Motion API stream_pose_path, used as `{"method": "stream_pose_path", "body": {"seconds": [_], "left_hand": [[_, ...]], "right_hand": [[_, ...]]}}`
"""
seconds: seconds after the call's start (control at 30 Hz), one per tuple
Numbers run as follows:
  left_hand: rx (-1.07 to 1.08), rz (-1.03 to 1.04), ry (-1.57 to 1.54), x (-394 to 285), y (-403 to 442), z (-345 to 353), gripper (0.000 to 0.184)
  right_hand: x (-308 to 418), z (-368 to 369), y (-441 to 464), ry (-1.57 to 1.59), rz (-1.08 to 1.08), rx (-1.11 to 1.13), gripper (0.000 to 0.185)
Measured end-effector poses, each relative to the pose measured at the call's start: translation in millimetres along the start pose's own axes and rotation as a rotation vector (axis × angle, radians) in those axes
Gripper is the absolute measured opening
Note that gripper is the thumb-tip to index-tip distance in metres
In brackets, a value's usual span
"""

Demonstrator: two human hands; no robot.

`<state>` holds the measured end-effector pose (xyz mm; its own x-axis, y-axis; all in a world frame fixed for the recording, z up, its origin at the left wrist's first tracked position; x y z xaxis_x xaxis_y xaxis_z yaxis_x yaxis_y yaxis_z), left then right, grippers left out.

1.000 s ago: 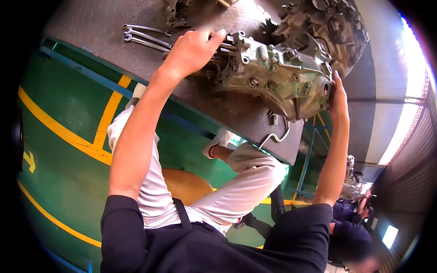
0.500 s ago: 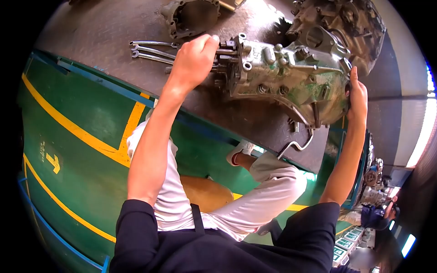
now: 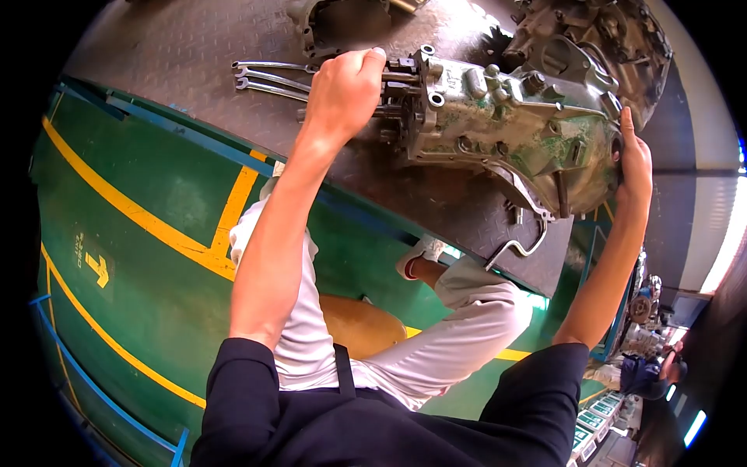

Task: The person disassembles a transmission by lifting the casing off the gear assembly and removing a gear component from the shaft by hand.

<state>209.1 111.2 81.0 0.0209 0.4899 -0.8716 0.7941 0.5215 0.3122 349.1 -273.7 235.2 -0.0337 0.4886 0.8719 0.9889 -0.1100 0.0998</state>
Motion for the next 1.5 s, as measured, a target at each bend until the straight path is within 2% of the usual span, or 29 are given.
{"method": "stream_pose_path", "body": {"seconds": [0.2,0.33,0.4,0.43,0.47,0.53,0.6,0.67,0.7,0.73,0.8,0.87,0.93,1.0,1.07,1.1,1.17,1.2,1.27,1.37,1.5], "left_hand": [[0.016,0.012,0.042,-9.7,1.8,-2.0,0.039],[-0.02,0.057,0.013,-21.3,4.8,-7.3,0.04],[-0.243,0.416,-0.033,-61.0,5.7,-27.1,0.036],[-0.465,0.575,0.019,-73.8,1.9,-35.1,0.033],[-0.433,0.654,0.169,-94.0,3.8,-48.3,0.011],[-0.434,0.616,0.162,-83.9,14.0,-39.5,0.01],[-0.463,0.562,0.07,-81.0,10.2,-34.4,0.012],[-0.315,0.249,-0.334,-64.7,14.2,-28.8,0.018],[-0.183,0.128,-0.421,-68.6,8.3,-30.5,0.023],[-0.177,0.134,-0.42,-73.5,-1.2,-31.6,0.023],[-0.229,0.11,-0.376,-79.5,-16.7,-33.0,0.037],[-0.21,0.138,-0.356,-83.7,-36.5,-25.5,0.039],[-0.139,0.038,-0.317,-83.6,-51.9,-10.1,0.041],[-0.084,0.006,-0.316,-86.6,-71.4,8.1,0.044],[-0.039,-0.012,-0.379,-85.6,-90.2,31.0,0.044],[-0.015,-0.021,-0.424,-83.1,-98.4,43.1,0.045],[0.008,-0.016,-0.475,-83.6,-106.5,58.6,0.045],[0.019,-0.012,-0.535,-86.8,-108.2,59.7,0.043],[0.067,-0.007,-0.577,-87.4,-107.5,60.6,0.041],[0.022,-0.02,-0.596,-92.3,-100.5,42.6,0.043],[-0.093,0.019,-0.436,-99.0,-85.9,2.1,0.041]], "right_hand": [[-22.3,3.3,3.1,0.088,0.038,0.025,0.045],[-30.5,-13.3,7.3,0.143,0.056,-0.096,0.046],[-21.2,-39.3,27.1,0.168,0.0,0.021,0.058],[-1.7,-40.9,19.5,0.166,-0.01,0.018,0.059],[20.1,-41.2,9.7,0.162,-0.016,0.011,0.061],[52.5,-55.7,5.7,0.084,-0.074,-0.099,0.064],[68.2,-76.9,13.9,0.027,-0.061,-0.116,0.062],[90.4,-89.4,0.5,-0.068,-0.222,-0.228,0.053],[101.4,-88.3,-14.8,-0.092,-0.303,-0.286,0.049],[104.7,-82.1,-37.2,-0.088,-0.3,-0.294,0.049],[122.3,-77.8,-73.8,-0.015,-0.463,-0.234,0.055],[125.1,-87.1,-82.9,-0.053,-0.483,-0.229,0.056],[131.0,-99.1,-88.3,-0.088,-0.51,-0.23,0.058],[129.4,-112.6,-87.6,-0.212,-0.309,-0.207,0.055],[139.9,-116.1,-104.1,-0.283,-0.333,-0.216,0.05],[145.1,-113.8,-111.5,-0.213,-0.444,-0.208,0.047],[158.3,-113.7,-129.7,-0.179,-0.48,-0.191,0.044],[165.0,-113.7,-138.8,-0.161,-0.498,-0.182,0.043],[166.1,-120.8,-140.8,-0.317,-0.503,-0.161,0.041],[149.7,-136.1,-120.1,-0.276,-0.484,-0.141,0.045],[145.5,-121.8,-112.2,-0.267,-0.517,-0.219,0.052]]}}
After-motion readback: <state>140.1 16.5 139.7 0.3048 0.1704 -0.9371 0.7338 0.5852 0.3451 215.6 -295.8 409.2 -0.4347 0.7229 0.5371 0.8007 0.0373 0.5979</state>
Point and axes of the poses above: each hand's wrist, its own y-axis towards the middle knuckle, its own z-axis out of the palm, x = y × z, the point moved 7 cm from there along y, towards the middle knuckle, and after that the axes turned 8 degrees about y, right-handed, at the moved point
